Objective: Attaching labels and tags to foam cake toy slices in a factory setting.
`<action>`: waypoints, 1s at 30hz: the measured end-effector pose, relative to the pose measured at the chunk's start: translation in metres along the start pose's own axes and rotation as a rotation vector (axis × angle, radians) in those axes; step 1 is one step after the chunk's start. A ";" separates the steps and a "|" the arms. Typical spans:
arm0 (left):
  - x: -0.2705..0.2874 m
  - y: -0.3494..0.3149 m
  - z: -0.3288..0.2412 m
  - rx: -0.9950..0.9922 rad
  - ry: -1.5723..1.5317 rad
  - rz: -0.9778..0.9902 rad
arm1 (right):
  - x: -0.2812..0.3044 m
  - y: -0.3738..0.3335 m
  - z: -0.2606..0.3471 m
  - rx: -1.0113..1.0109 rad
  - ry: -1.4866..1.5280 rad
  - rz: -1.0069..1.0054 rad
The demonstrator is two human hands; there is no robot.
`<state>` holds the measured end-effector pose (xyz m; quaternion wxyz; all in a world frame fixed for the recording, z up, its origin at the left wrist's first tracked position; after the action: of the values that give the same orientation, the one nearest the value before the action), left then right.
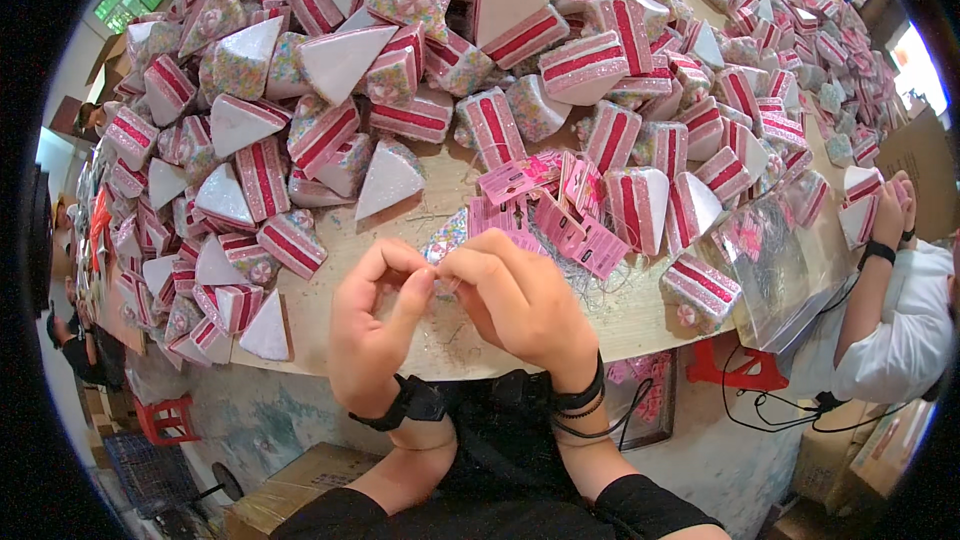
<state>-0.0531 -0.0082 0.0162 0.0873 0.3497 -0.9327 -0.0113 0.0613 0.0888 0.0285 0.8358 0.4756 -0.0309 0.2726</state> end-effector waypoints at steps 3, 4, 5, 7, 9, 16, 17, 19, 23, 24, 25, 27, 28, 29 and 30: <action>0.002 -0.001 -0.017 -0.261 0.464 -0.116 | 0.007 -0.001 -0.004 -0.061 0.044 -0.005; 0.003 -0.003 -0.019 -0.339 0.589 -0.152 | 0.010 -0.001 -0.005 -0.081 0.073 -0.015; 0.002 -0.004 -0.019 -0.417 0.713 -0.188 | 0.012 -0.002 -0.006 -0.093 0.078 -0.018; -0.003 0.002 0.004 -0.320 0.730 -0.147 | 0.015 -0.001 -0.006 -0.115 0.095 -0.025; -0.005 0.006 0.019 -0.211 0.743 -0.118 | 0.010 0.000 -0.009 -0.133 0.085 0.020; -0.018 0.015 -0.006 -0.310 0.670 -0.065 | 0.010 -0.001 -0.015 -0.049 0.003 0.046; -0.018 0.014 -0.009 -0.348 0.672 -0.096 | 0.011 -0.001 -0.015 -0.048 0.014 0.033; -0.016 0.016 -0.012 -0.388 0.586 -0.105 | 0.012 -0.001 -0.015 -0.046 0.033 0.010; -0.014 0.015 -0.015 -0.410 0.439 -0.151 | 0.016 0.000 -0.014 -0.059 0.102 -0.043; -0.015 0.015 -0.015 -0.417 0.445 -0.153 | 0.016 0.000 -0.015 -0.057 0.102 -0.045; -0.015 0.015 -0.016 -0.426 0.451 -0.156 | 0.017 0.000 -0.014 -0.054 0.101 -0.048; -0.017 0.015 -0.016 -0.444 0.444 -0.159 | 0.018 0.000 -0.013 -0.058 0.069 -0.044; -0.017 0.015 -0.016 -0.454 0.431 -0.160 | 0.018 0.000 -0.012 -0.060 0.054 -0.041; -0.017 0.015 -0.017 -0.464 0.419 -0.161 | 0.019 0.001 -0.011 -0.048 0.045 -0.041; -0.017 0.015 -0.018 -0.473 0.418 -0.161 | 0.019 0.001 -0.010 -0.036 0.035 -0.041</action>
<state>-0.0470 0.0146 0.0323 0.3548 0.3871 -0.8354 -0.1625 0.0749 0.1055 0.0298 0.8500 0.4562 -0.0114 0.2632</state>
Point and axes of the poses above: each hand's wrist, its own y-axis towards the middle knuckle, its own x-axis out of the back of the hand, z = x × y, the point moved 6 cm from there along y, towards the middle knuckle, and after that the axes turned 10 degrees about -z, right-handed, at the moved point
